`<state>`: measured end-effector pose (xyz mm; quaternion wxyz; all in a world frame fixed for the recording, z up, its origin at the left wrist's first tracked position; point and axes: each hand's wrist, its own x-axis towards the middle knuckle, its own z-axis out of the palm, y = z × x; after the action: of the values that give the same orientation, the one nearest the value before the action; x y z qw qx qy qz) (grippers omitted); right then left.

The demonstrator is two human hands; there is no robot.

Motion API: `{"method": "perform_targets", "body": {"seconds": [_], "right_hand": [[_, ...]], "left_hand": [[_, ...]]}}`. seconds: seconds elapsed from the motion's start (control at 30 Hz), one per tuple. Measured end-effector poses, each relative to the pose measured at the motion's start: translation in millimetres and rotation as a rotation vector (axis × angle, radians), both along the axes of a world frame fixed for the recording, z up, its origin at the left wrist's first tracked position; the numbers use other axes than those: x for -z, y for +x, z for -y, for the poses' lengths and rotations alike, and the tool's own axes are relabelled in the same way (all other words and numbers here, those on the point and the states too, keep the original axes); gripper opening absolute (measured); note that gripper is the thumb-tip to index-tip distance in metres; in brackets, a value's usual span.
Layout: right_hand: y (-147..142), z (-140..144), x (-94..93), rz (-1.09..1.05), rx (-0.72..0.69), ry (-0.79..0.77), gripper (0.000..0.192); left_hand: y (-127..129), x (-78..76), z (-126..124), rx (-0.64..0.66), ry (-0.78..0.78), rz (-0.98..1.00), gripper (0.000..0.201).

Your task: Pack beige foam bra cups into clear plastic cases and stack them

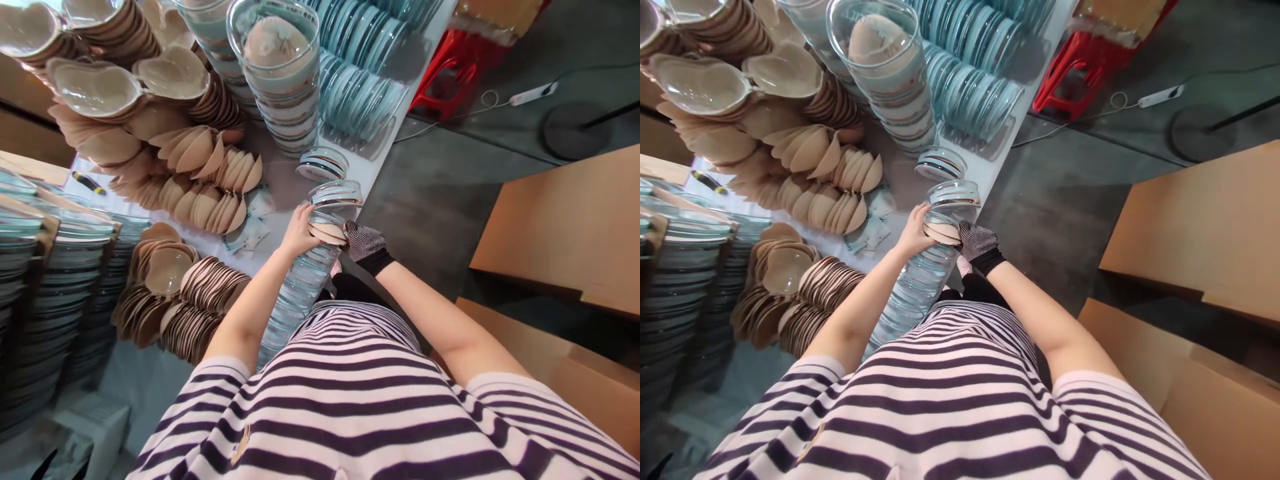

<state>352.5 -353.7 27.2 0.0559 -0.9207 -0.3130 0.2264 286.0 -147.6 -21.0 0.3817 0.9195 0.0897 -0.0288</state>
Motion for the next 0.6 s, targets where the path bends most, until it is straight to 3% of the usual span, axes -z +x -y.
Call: {"method": "perform_targets", "body": {"seconds": [0.13,0.33,0.6], "right_hand": [[-7,13,16.0,-0.022,-0.076,0.036,0.037],[1,0,53.1,-0.115,-0.112,0.032,0.043],[2,-4,38.9,-0.157,-0.069,0.034,0.036]], "left_hand": [[0,-3.4,0,0.018,-0.026,-0.034,0.105],[-1,-9.5,4,0.051,0.000,-0.031,0.105],[-1,-11.9,9,0.073,0.062,-0.035,0.106]]}}
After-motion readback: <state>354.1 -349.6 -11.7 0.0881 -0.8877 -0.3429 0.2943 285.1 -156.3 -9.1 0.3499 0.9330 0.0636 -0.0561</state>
